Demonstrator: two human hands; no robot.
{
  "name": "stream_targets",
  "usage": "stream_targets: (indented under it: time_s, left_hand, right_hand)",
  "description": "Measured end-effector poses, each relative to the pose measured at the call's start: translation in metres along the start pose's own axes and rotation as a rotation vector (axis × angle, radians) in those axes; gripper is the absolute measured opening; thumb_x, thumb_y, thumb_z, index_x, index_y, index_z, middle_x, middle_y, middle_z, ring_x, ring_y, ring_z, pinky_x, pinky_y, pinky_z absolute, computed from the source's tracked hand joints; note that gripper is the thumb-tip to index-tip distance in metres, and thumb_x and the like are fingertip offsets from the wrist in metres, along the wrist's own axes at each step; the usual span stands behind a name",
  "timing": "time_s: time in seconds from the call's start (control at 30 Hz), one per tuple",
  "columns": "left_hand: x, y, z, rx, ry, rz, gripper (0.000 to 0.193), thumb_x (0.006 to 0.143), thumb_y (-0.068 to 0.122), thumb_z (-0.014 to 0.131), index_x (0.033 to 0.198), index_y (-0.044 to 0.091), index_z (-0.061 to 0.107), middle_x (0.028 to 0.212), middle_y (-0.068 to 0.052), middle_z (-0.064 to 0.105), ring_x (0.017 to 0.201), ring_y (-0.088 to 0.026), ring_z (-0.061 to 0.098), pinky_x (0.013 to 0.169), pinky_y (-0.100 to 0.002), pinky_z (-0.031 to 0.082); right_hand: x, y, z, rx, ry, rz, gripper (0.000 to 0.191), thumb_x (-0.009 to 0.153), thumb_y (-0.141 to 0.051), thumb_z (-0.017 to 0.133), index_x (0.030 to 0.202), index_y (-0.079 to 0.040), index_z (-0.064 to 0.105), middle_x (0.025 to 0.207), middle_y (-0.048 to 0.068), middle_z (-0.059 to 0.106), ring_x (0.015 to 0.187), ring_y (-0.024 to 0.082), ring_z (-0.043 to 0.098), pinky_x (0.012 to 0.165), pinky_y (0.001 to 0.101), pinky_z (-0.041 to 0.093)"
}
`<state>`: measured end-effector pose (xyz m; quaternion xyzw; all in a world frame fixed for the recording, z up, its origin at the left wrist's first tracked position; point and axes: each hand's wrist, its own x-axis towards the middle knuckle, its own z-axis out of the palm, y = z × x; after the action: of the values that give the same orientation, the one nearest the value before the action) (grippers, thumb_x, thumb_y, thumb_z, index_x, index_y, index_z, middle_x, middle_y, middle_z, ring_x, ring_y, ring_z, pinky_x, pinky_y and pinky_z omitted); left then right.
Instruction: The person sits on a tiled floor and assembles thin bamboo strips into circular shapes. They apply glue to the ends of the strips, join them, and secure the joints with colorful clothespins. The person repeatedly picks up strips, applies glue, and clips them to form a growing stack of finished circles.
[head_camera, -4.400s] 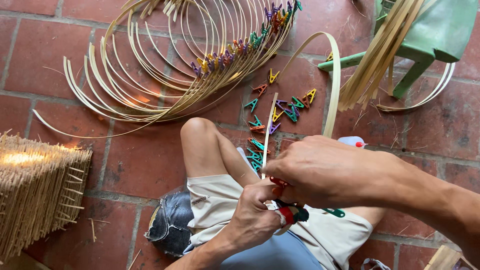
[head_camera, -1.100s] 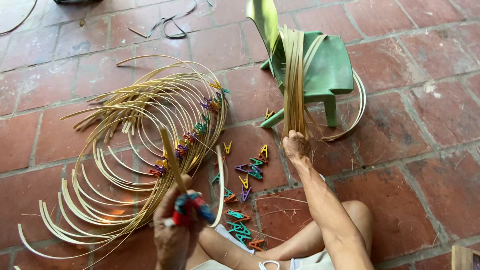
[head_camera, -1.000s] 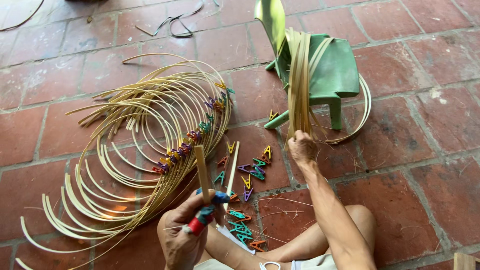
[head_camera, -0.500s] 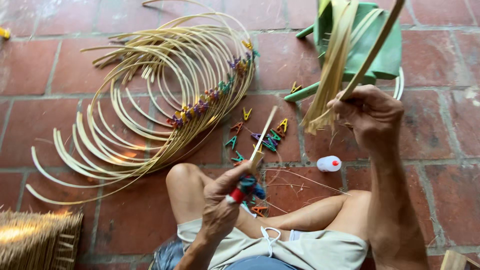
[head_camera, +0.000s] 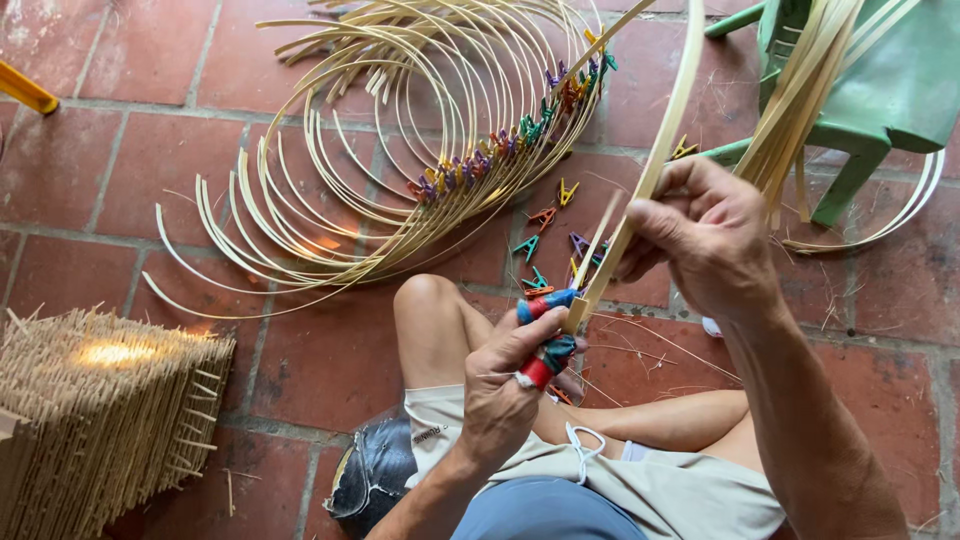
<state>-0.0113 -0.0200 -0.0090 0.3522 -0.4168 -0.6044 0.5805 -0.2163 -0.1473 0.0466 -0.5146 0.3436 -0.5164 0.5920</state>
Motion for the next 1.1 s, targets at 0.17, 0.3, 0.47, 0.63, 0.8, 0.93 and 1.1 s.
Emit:
stream_targets:
  time_s: [0.17,0.3,0.47,0.63,0.8,0.93,1.1]
  left_hand:
    - [0.005,-0.009,-0.005,-0.015,0.003,-0.135,0.04,0.102,-0.006,0.06,0.141,0.002,0.062,0.118,-0.021,0.075,0.092,-0.016,0.073,0.078,-0.03,0.065]
    - [0.005,-0.014,-0.004,-0.012,-0.002,-0.091,0.039,0.103,-0.007,0.058,0.14,-0.001,0.063,0.119,-0.02,0.074,0.093,-0.017,0.073,0.077,-0.031,0.064]
    - [0.005,-0.013,-0.004,0.011,-0.029,-0.093,0.037,0.102,-0.007,0.055,0.138,0.001,0.063,0.122,-0.016,0.073,0.099,-0.019,0.075,0.081,-0.032,0.065]
    - [0.003,-0.014,0.0,0.035,-0.053,-0.083,0.035,0.104,-0.007,0.054,0.135,0.002,0.065,0.12,-0.015,0.074,0.097,-0.018,0.073,0.083,-0.031,0.063]
    - [0.0,-0.016,0.004,0.068,-0.074,-0.037,0.035,0.105,-0.009,0.052,0.134,0.002,0.066,0.118,-0.014,0.074,0.097,-0.018,0.073,0.085,-0.031,0.063]
    - [0.001,-0.017,0.008,0.099,-0.037,-0.003,0.035,0.103,-0.011,0.051,0.133,0.001,0.067,0.115,-0.013,0.073,0.097,-0.017,0.073,0.087,-0.031,0.063]
    - [-0.003,-0.018,0.017,0.149,-0.05,0.037,0.034,0.103,-0.013,0.055,0.131,0.001,0.068,0.112,-0.01,0.072,0.097,-0.016,0.072,0.088,-0.029,0.063]
  right_hand:
    - [-0.012,0.01,0.011,-0.081,0.011,0.09,0.02,0.098,-0.007,0.067,0.11,0.005,0.056,0.085,0.018,0.073,0.068,0.022,0.075,0.058,0.0334,0.066]
    - [-0.019,0.012,0.014,-0.071,0.037,0.117,0.02,0.098,-0.007,0.067,0.109,0.005,0.056,0.083,0.019,0.073,0.066,0.022,0.074,0.057,0.0337,0.065]
    - [-0.023,0.013,0.01,-0.064,0.052,0.127,0.02,0.099,-0.007,0.066,0.111,0.005,0.055,0.084,0.019,0.072,0.068,0.022,0.074,0.059,0.0335,0.065]
    - [-0.032,0.018,0.005,-0.079,0.028,0.114,0.022,0.099,-0.009,0.065,0.112,0.005,0.054,0.088,0.02,0.074,0.071,0.023,0.076,0.06,0.0343,0.067]
    - [-0.041,0.019,0.0,-0.064,0.044,0.114,0.025,0.099,-0.01,0.065,0.115,0.006,0.053,0.092,0.02,0.074,0.074,0.023,0.077,0.062,0.0347,0.068]
    - [-0.052,0.016,0.002,-0.211,-0.053,0.108,0.048,0.089,-0.007,0.072,0.131,0.006,0.051,0.086,0.015,0.073,0.071,0.016,0.073,0.059,0.0291,0.064]
    - [-0.073,0.019,0.008,-0.212,0.033,0.111,0.064,0.085,-0.004,0.077,0.141,0.005,0.048,0.082,0.008,0.07,0.071,0.01,0.065,0.059,0.0234,0.055]
